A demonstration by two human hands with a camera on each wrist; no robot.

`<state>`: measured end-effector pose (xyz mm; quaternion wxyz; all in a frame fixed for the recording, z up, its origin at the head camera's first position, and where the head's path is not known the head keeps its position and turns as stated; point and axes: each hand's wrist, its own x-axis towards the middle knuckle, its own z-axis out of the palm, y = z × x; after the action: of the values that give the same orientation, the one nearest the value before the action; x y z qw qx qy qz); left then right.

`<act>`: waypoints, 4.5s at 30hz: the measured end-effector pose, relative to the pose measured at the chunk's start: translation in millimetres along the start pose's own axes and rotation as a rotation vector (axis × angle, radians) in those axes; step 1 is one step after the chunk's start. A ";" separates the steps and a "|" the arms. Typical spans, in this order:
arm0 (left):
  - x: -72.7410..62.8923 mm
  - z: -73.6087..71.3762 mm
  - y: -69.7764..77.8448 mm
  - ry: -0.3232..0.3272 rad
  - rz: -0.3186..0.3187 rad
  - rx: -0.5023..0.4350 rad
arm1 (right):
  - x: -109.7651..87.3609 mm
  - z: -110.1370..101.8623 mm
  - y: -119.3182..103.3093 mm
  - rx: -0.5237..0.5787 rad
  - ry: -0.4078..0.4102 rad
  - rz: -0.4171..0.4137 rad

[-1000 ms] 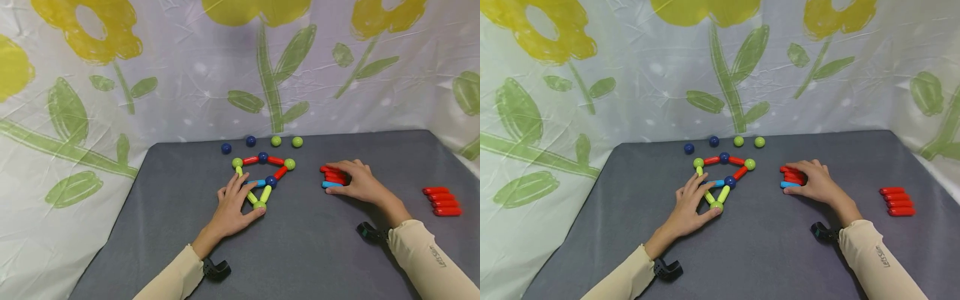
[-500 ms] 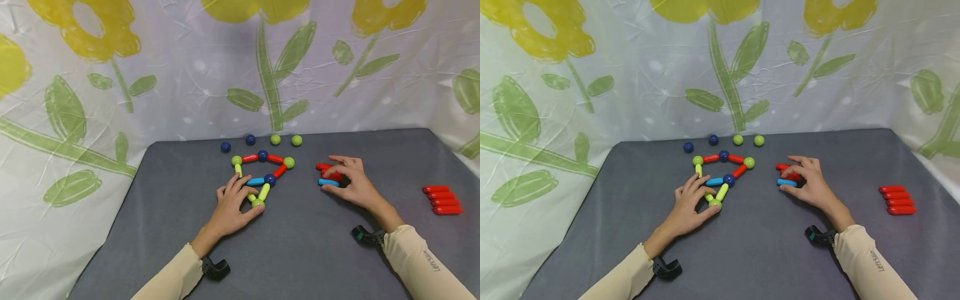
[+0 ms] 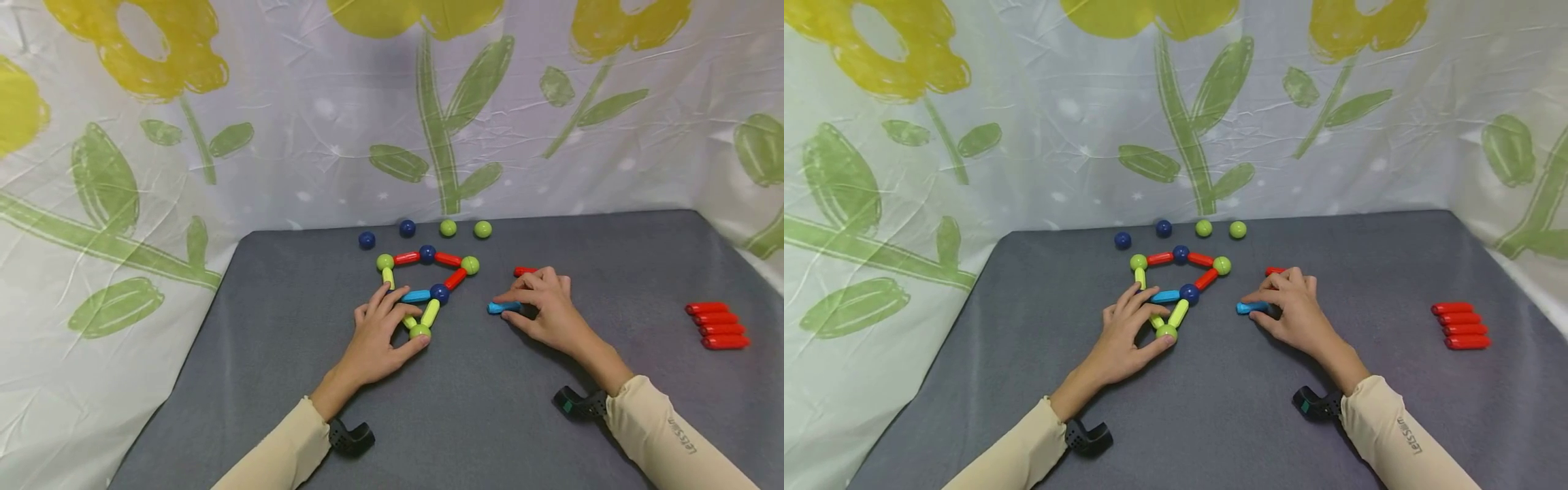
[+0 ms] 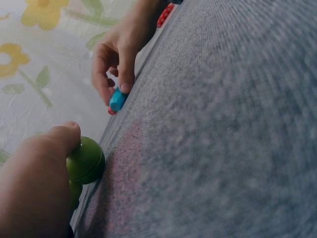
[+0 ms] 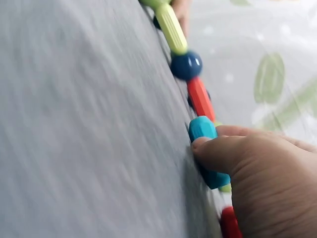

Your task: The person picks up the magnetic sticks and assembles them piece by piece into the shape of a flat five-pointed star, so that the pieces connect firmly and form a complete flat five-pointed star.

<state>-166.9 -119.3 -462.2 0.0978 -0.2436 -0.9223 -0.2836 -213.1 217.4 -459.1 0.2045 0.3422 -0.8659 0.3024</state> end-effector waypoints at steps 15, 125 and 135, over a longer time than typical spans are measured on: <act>-1.1 0.1 0.9 -0.030 0.066 -0.042 | -0.4 25.4 -39.4 0.094 -0.090 0.102; 0.8 0.7 -2.0 0.059 -0.002 -0.082 | -2.9 19.3 -26.4 0.326 -0.093 0.243; 0.4 -0.5 0.4 0.167 -0.011 0.040 | -2.5 21.5 -30.9 0.315 -0.133 0.168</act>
<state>-167.1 -119.2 -461.5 0.1775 -0.2121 -0.9178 -0.2848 -192.5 186.3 -464.4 0.0647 0.3156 -0.8449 0.4271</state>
